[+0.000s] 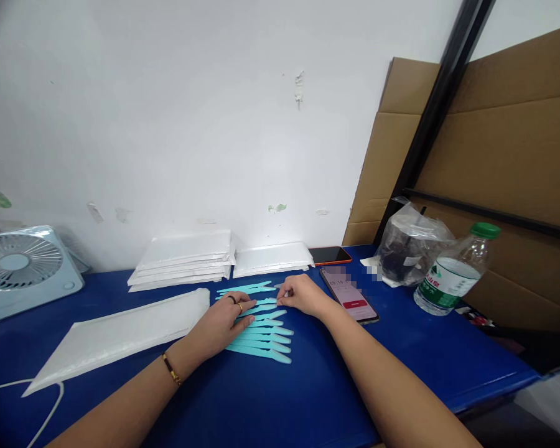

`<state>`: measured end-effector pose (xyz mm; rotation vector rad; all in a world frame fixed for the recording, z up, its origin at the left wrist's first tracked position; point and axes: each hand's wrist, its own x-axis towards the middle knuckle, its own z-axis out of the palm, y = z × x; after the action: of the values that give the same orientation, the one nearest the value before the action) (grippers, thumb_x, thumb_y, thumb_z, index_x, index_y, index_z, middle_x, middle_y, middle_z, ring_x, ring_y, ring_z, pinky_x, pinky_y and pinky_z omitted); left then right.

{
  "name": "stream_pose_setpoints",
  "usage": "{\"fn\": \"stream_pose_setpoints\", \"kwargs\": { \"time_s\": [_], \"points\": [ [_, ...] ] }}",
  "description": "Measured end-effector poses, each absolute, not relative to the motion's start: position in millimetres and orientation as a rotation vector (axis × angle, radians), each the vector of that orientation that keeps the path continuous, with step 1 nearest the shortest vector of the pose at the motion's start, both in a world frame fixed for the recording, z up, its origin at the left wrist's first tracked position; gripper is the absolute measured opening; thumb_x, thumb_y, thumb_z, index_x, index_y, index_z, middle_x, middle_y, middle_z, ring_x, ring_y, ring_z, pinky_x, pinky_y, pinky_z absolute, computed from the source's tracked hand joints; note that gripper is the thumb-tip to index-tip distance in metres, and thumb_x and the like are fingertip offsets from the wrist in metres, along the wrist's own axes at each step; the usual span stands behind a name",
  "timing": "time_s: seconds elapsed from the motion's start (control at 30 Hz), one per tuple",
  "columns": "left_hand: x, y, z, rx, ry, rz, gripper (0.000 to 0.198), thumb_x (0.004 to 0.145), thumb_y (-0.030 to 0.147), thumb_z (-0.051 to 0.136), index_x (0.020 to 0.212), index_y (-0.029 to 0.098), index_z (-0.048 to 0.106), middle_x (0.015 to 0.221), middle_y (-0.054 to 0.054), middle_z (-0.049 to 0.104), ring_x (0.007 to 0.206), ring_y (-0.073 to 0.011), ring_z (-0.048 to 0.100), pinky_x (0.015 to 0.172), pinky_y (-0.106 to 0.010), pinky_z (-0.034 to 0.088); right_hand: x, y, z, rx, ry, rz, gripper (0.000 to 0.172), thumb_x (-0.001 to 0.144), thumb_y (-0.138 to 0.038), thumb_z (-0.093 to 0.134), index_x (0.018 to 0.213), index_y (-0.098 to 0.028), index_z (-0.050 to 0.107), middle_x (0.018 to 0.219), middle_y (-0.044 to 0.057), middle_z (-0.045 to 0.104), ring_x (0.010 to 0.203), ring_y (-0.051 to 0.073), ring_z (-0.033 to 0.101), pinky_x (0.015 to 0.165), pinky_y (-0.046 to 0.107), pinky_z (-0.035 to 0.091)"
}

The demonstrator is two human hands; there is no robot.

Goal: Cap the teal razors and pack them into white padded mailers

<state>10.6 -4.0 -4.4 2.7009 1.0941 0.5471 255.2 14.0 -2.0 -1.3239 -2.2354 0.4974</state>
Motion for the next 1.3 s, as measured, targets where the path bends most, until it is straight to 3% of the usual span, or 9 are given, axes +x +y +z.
{"fn": "stream_pose_setpoints", "kwargs": {
  "time_s": [0.17,0.37,0.6,0.83,1.07,1.3],
  "points": [
    [11.4,-5.3,-7.4,2.685,0.999,0.55,0.04,0.089,0.039,0.039,0.122,0.02,0.052,0.115,-0.007,0.054,0.112,-0.0201,0.045,0.095,-0.033,0.04,247.4,12.7,-2.8,-1.272,-2.263,0.454,0.007,0.072,-0.021,0.065,0.073,-0.02,0.072,0.072,0.001,0.064,0.064,0.011,0.057,0.057,0.02,0.04],
    [11.1,-7.7,-5.0,2.735,1.029,0.581,0.045,0.087,0.045,0.041,0.125,0.02,0.048,0.118,-0.008,0.051,0.112,-0.0209,0.044,0.095,-0.035,0.041,254.9,11.0,8.0,-1.285,-2.282,0.416,0.012,0.076,-0.026,0.062,0.076,-0.02,0.072,0.074,0.002,0.065,0.067,0.012,0.059,0.06,0.021,0.041],
    [7.6,-4.8,-4.6,2.876,1.167,0.503,0.049,0.089,0.049,0.032,0.13,0.022,0.041,0.133,-0.006,0.045,0.128,-0.0241,0.031,0.103,-0.043,0.027,282.3,18.5,10.4,-1.467,-2.221,0.206,0.013,0.076,-0.022,0.059,0.082,-0.021,0.071,0.084,0.003,0.066,0.075,0.015,0.059,0.068,0.024,0.042],
    [13.4,-13.4,-1.8,2.887,1.076,0.411,0.048,0.09,0.049,0.03,0.13,0.025,0.041,0.13,-0.007,0.05,0.121,-0.0211,0.042,0.103,-0.042,0.023,274.5,18.5,3.0,-1.445,-2.241,0.347,0.009,0.07,-0.028,0.065,0.071,-0.02,0.07,0.076,0.002,0.065,0.07,0.014,0.057,0.062,0.023,0.04],
    [15.3,-16.3,-0.7,2.807,1.04,0.392,0.055,0.088,0.052,0.033,0.134,0.023,0.035,0.133,-0.008,0.047,0.124,-0.0231,0.038,0.101,-0.039,0.029,268.0,17.2,0.4,-1.506,-2.139,0.526,0.018,0.065,-0.034,0.069,0.066,-0.017,0.068,0.065,0.001,0.065,0.058,0.012,0.055,0.051,0.021,0.036],
    [15.3,-16.5,-1.0,2.786,1.004,0.365,0.059,0.087,0.054,0.034,0.136,0.021,0.032,0.136,-0.008,0.043,0.127,-0.0228,0.034,0.102,-0.037,0.03,260.1,15.0,-1.5,-1.499,-2.122,0.57,0.019,0.066,-0.036,0.068,0.067,-0.017,0.069,0.064,0.001,0.066,0.057,0.012,0.055,0.049,0.02,0.035]
  ]
}}
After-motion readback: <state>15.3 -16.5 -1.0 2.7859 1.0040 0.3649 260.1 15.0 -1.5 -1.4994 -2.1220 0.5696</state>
